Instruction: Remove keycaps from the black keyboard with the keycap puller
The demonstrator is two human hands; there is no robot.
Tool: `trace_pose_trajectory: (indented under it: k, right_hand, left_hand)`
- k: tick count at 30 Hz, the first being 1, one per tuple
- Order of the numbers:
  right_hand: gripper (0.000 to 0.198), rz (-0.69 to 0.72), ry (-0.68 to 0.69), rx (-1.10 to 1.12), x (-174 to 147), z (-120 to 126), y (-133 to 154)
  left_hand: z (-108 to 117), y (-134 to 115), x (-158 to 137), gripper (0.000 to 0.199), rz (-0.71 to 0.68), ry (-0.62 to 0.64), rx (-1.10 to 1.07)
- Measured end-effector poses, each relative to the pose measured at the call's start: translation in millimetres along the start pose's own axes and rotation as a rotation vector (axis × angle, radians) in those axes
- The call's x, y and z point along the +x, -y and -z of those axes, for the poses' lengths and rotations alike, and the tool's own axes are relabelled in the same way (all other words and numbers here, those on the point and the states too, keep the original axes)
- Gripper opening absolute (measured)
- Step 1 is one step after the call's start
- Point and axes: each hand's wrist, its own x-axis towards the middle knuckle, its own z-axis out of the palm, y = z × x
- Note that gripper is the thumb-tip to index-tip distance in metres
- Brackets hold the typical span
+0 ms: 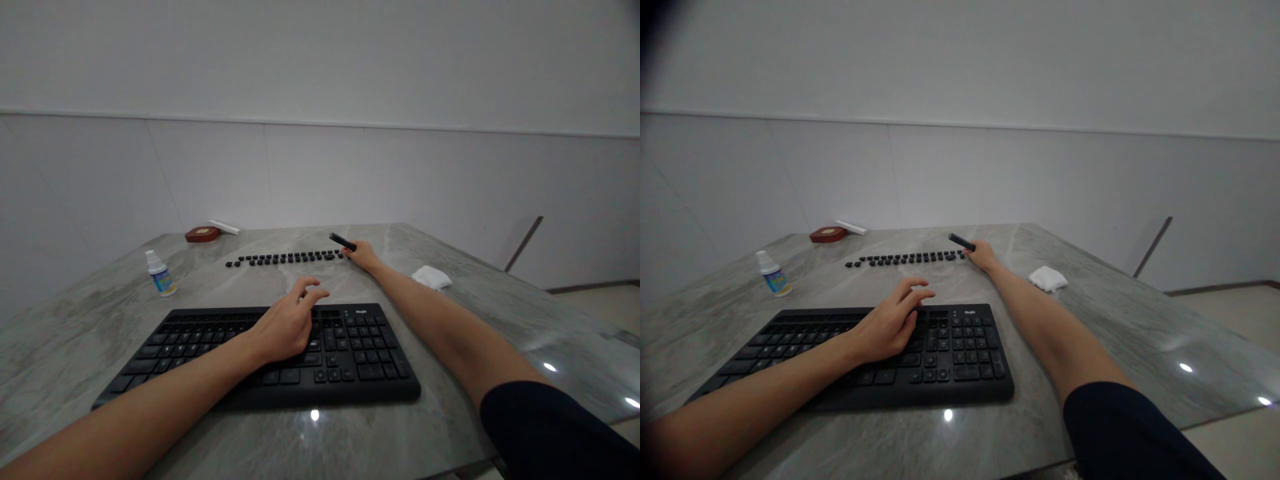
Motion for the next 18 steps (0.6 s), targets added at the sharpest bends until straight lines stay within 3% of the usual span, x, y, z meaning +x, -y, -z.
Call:
trace_pose_trajectory:
  k: [18]
  right_hand:
    - [0.017, 0.161, 0.067, -0.043, -3.2, -0.7, 2.4]
  left_hand:
    - [-0.1, -0.1, 0.6, 0.049, 0.008, 0.01, 0.001]
